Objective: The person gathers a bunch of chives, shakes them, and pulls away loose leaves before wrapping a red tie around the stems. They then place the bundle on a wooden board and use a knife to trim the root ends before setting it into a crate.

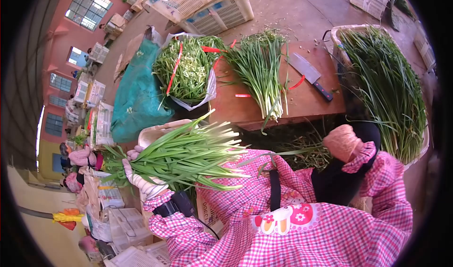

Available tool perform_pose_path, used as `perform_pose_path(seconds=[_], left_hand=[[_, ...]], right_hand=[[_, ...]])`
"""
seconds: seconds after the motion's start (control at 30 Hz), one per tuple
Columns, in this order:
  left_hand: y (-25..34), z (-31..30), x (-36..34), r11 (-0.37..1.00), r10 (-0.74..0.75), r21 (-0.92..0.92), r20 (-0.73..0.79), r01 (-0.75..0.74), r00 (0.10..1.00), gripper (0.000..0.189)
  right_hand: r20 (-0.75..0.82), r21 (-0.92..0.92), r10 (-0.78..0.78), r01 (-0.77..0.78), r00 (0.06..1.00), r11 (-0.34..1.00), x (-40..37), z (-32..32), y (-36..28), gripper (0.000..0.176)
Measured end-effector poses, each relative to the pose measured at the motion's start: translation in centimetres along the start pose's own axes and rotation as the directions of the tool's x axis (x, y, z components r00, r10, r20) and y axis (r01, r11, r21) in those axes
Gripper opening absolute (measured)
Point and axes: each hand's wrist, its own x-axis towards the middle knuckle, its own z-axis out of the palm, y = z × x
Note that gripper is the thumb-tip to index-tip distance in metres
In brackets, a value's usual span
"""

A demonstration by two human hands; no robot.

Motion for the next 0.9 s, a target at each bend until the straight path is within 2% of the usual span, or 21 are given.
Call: perform_pose_path(seconds=[0.03, 0.1, 0.13, 0.17, 0.2, 0.23, 0.3, 0.37, 0.4, 0.43, 0.47, 0.5, 0.57, 0.6, 0.63, 0.67, 0.7, 0.77, 0.8, 0.87, 0.9], left_hand=[[0.3, -0.6, 0.0, 1.000, -0.001, 0.007, 0.003, 0.001, 1.000, 0.027], [0.4, -1.1, 0.0, 0.999, -0.032, -0.011, 0.097, 0.034, 0.995, 0.017], [0.0, -0.6, -0.1, 1.000, 0.018, 0.012, -0.001, -0.018, 1.000, 0.027], [-0.2, -0.6, 0.0, 1.000, 0.014, 0.009, 0.004, -0.014, 1.000, 0.027], [-0.2, -0.8, -0.1, 1.000, 0.004, -0.013, 0.012, -0.004, 1.000, 0.026], [-0.2, -0.9, -0.1, 0.999, -0.004, -0.033, 0.020, 0.005, 1.000, 0.025], [-0.1, -0.6, -0.3, 1.000, -0.003, -0.016, 0.051, 0.004, 0.999, 0.023], [-0.2, -0.1, -0.6, 0.999, 0.001, -0.040, 0.146, 0.005, 0.989, 0.020], [-0.1, -0.3, -0.6, 1.000, 0.002, -0.017, 0.268, 0.003, 0.964, 0.020], [-0.1, -0.3, -0.6, 1.000, -0.014, -0.012, 0.280, 0.018, 0.960, 0.020], [0.0, -0.1, -0.7, 0.993, -0.020, -0.106, 0.247, 0.048, 0.969, 0.019], [0.1, -0.1, -0.8, 0.977, -0.029, -0.201, 0.213, 0.073, 0.977, 0.018], [0.3, 0.2, -0.8, 0.983, -0.033, -0.169, 0.255, 0.078, 0.966, 0.017], [0.4, 0.7, -1.1, 0.988, -0.056, -0.131, 0.231, 0.088, 0.971, 0.018], [0.6, 1.1, -1.3, 0.991, -0.077, -0.094, 0.205, 0.098, 0.976, 0.018], [0.9, 1.2, -1.2, 0.958, -0.146, -0.224, 0.149, 0.178, 0.978, 0.019], [0.9, 1.1, -0.9, 0.958, -0.148, -0.223, 0.150, 0.179, 0.978, 0.019], [0.5, 0.9, -0.6, 0.777, -0.195, -0.575, 0.165, 0.255, 0.967, 0.019], [0.3, 1.5, -0.8, 0.778, -0.199, -0.573, 0.162, 0.256, 0.967, 0.019], [0.0, 2.6, -1.2, 0.966, -0.130, -0.158, 0.394, 0.206, 0.910, 0.016], [0.0, 2.4, -0.9, 0.966, -0.131, -0.156, 0.393, 0.207, 0.910, 0.016]], right_hand=[[0.091, -0.016, 0.073, -0.072, 0.993, 0.997, -0.4, 0.4, 0.6, 0.015], [0.021, 0.194, 0.054, -0.057, 0.998, 0.979, -1.1, -3.9, -0.8, 0.021], [-0.135, 0.397, -0.031, 0.083, 0.990, 0.914, -1.0, -5.1, -1.8, 0.025], [-0.305, 0.553, -0.077, 0.242, 0.949, 0.797, -0.9, -6.2, -2.9, 0.028], [-0.212, 0.851, -0.052, 0.211, 0.976, 0.481, -0.4, -7.1, -4.7, 0.031], [-0.119, 0.989, -0.071, 0.124, 0.990, 0.077, 0.3, -7.7, -6.8, 0.034], [-0.014, 0.837, -0.260, -0.131, 0.966, -0.532, 1.9, -7.5, -11.0, 0.044], [-0.067, 0.654, -0.298, -0.184, 0.952, -0.734, 3.8, -7.6, -14.6, 0.042], [-0.114, 0.474, -0.314, -0.226, 0.943, -0.851, 4.8, -7.4, -16.3, 0.038], [-0.167, 0.273, -0.317, -0.265, 0.933, -0.925, 5.8, -7.2, -17.8, 0.035], [-0.205, 0.163, -0.310, -0.280, 0.928, -0.946, 6.7, -7.5, -18.8, 0.029], [-0.130, 0.157, -0.328, -0.307, 0.936, -0.939, 7.0, -8.0, -19.1, 0.029], [-0.286, 0.083, -0.278, -0.265, 0.917, -0.961, 7.3, -7.7, -19.7, 0.029], [-0.290, 0.080, -0.273, -0.261, 0.917, -0.962, 7.3, -7.6, -19.5, 0.029], [-0.303, 0.186, -0.265, -0.216, 0.915, -0.958, 6.9, -7.5, -19.1, 0.030], [-0.314, 0.290, -0.259, -0.168, 0.913, -0.942, 6.5, -7.3, -18.6, 0.031], [-0.314, 0.289, -0.258, -0.167, 0.914, -0.943, 6.0, -7.1, -18.0, 0.031], [-0.299, 0.604, -0.376, -0.131, 0.877, -0.786, 5.0, -6.6, -16.3, 0.039], [-0.300, 0.717, -0.453, -0.115, 0.840, -0.688, 4.6, -6.6, -15.2, 0.035], [-0.283, 0.764, -0.526, -0.143, 0.802, -0.629, 4.5, -5.8, -14.5, 0.033], [-0.260, 0.812, -0.598, -0.164, 0.759, -0.561, 4.4, -5.5, -14.0, 0.030]])
